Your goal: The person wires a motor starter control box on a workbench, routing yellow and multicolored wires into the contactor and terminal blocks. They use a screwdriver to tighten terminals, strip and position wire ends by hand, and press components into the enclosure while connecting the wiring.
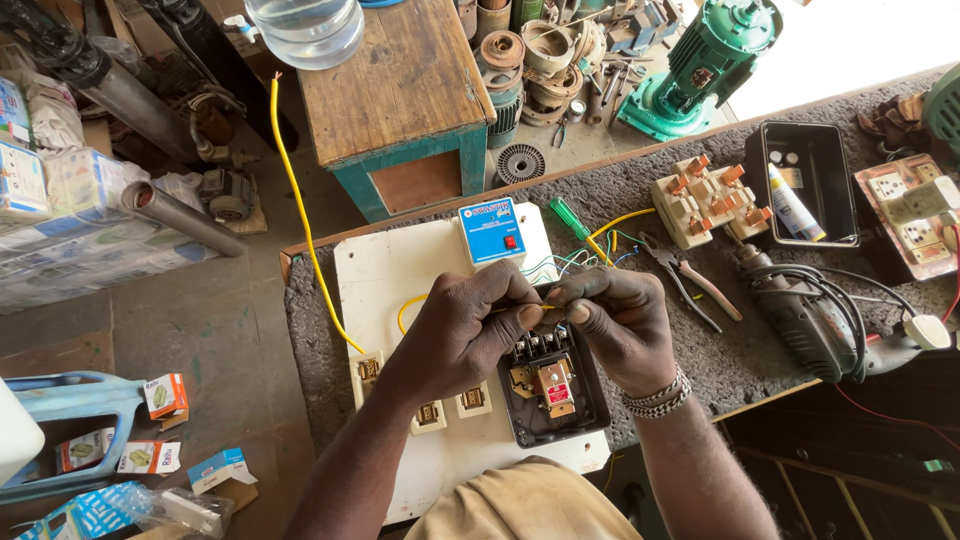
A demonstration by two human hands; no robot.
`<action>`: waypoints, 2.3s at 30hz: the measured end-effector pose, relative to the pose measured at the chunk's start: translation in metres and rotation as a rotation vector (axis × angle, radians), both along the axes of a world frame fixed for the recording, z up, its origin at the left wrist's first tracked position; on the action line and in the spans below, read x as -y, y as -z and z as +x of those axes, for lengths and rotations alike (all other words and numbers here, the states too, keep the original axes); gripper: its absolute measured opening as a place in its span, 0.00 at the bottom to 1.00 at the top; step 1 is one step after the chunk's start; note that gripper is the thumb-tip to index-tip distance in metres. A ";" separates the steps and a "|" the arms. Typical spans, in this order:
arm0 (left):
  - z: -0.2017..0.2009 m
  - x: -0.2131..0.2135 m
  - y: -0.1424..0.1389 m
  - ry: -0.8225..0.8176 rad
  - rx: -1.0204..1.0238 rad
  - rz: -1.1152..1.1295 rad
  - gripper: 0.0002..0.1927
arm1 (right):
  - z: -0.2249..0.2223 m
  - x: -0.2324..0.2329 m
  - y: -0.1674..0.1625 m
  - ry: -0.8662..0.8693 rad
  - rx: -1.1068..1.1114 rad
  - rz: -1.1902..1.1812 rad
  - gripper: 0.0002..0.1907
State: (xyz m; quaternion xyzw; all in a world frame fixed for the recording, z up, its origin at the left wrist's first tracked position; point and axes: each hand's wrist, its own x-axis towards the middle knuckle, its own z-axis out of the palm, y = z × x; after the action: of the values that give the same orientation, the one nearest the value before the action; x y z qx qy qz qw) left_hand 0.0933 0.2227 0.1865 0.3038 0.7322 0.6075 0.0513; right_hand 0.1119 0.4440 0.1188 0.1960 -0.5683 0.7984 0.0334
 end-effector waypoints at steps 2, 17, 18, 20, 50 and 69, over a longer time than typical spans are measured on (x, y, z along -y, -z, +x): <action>0.000 -0.002 0.000 0.005 -0.026 0.015 0.06 | -0.002 0.001 0.005 0.054 -0.036 0.041 0.12; -0.013 -0.001 0.009 -0.021 -0.003 0.024 0.08 | -0.019 0.008 0.020 0.051 -0.032 -0.020 0.12; -0.015 -0.001 0.009 -0.017 -0.018 0.026 0.08 | -0.020 0.007 0.020 0.056 -0.037 -0.011 0.11; -0.017 -0.001 0.011 -0.019 -0.013 0.014 0.08 | -0.022 0.007 0.018 0.073 -0.048 0.007 0.10; -0.075 -0.043 0.068 -0.035 0.219 0.002 0.15 | -0.098 -0.039 -0.008 -0.017 0.122 0.017 0.08; -0.109 0.045 0.168 -0.436 0.366 -0.277 0.11 | -0.135 0.024 0.091 0.042 0.370 0.355 0.05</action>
State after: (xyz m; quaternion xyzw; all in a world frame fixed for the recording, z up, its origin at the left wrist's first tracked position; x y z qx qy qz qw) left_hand -0.0157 0.1775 0.0188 0.0154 0.8344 0.5432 0.0919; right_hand -0.0235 0.4199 0.0277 0.0376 -0.6999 0.7077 -0.0894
